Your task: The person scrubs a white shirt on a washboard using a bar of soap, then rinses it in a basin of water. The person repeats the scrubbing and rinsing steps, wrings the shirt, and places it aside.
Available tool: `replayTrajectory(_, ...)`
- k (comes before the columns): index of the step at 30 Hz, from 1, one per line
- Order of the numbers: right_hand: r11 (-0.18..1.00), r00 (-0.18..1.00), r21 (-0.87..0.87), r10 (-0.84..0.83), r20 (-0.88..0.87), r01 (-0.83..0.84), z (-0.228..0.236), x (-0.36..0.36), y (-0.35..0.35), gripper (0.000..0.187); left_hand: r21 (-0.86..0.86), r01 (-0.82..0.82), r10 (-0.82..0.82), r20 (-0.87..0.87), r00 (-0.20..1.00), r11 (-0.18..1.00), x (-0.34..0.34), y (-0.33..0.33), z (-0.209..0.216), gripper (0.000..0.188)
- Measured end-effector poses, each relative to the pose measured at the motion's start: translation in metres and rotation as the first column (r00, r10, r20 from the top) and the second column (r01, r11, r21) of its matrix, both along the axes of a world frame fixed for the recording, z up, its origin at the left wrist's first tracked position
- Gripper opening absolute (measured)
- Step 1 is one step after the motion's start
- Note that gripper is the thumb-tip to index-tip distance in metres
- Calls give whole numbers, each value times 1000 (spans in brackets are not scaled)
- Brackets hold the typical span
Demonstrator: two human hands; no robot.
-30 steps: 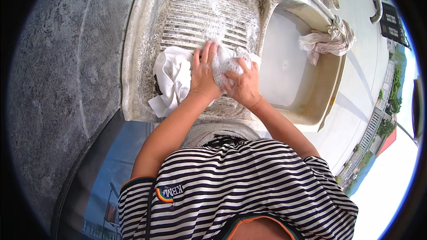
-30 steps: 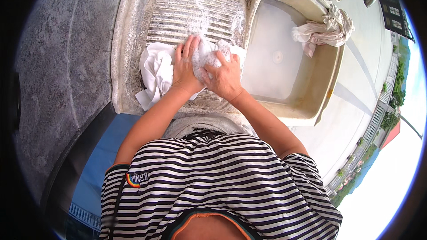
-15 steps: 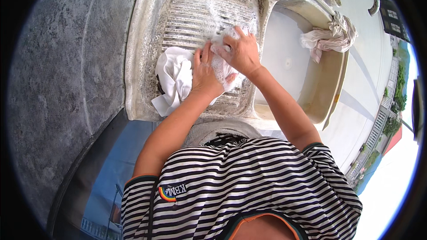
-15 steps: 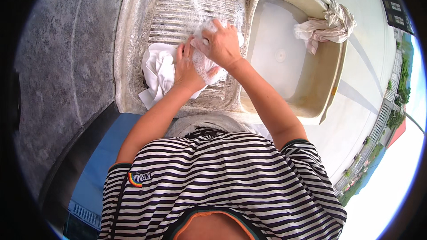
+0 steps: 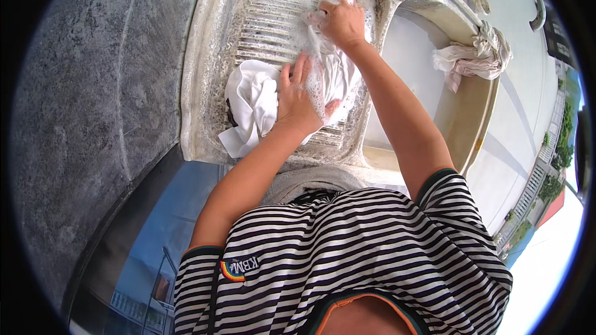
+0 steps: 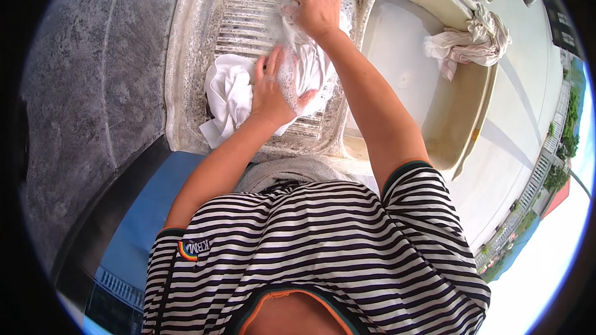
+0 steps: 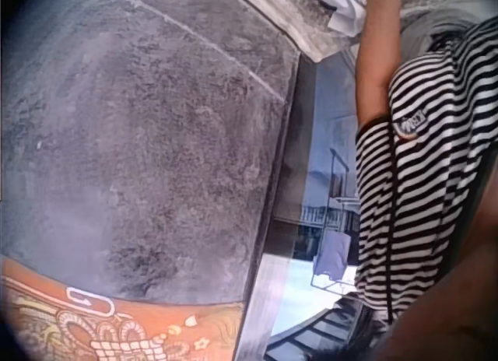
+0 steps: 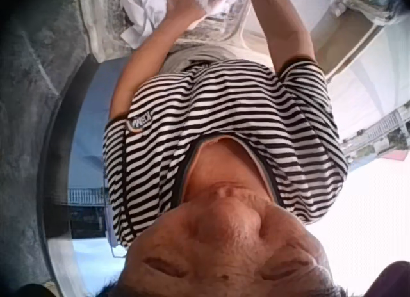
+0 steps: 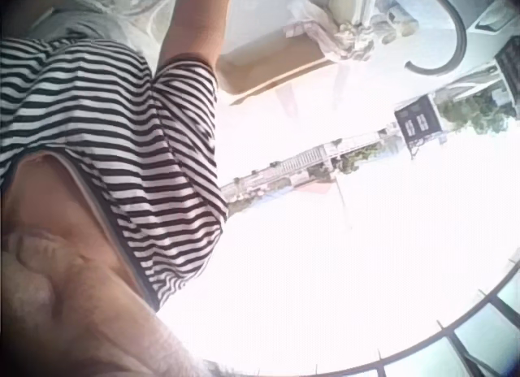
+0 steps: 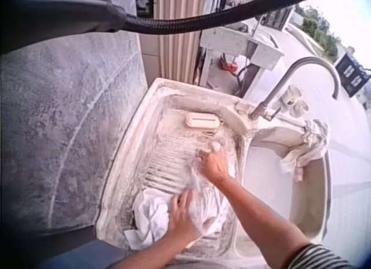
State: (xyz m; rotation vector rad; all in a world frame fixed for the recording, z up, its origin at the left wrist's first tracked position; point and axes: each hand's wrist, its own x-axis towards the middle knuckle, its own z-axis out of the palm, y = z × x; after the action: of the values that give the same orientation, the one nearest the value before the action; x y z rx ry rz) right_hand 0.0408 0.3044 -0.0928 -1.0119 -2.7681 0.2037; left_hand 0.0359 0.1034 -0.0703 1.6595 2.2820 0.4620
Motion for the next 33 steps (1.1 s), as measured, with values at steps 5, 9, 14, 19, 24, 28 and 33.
replayTrajectory(5, 935, 930, -23, 350, -114, -355, 43, 124, -103, 32, -74, 13, -14, -13, 1000, 997, 2, -1, 2, 76)
replayTrajectory(9, 929, 903, 130, 368, -220, -347, -15, 100, -53, 31, 60, -41, 33, 134, 991, 997, 6, 2, 0, 80)
replayTrajectory(14, 990, 992, -56, -125, 24, 126, -17, -16, 16, 25, 56, -94, 91, 53, 994, 994, 6, -3, -1, 75)
replayTrajectory(19, 914, 954, -379, -229, -195, 142, -8, -13, 127, 38, 142, -137, 104, 219, 970, 980, -1, 0, 6, 52)
replayTrajectory(24, 938, 880, -337, -228, -416, 84, 87, -5, 158, 28, 127, -224, 127, 522, 844, 966, -11, -22, 28, 41)
replayTrajectory(28, 989, 978, 148, 41, -206, -10, 55, 25, 141, 34, 19, -244, 208, 469, 859, 969, -17, -40, 37, 55)
replayTrajectory(33, 963, 974, -157, 205, -93, -218, 33, 50, 17, 26, 171, -333, 235, 425, 874, 927, -10, -35, 16, 45)
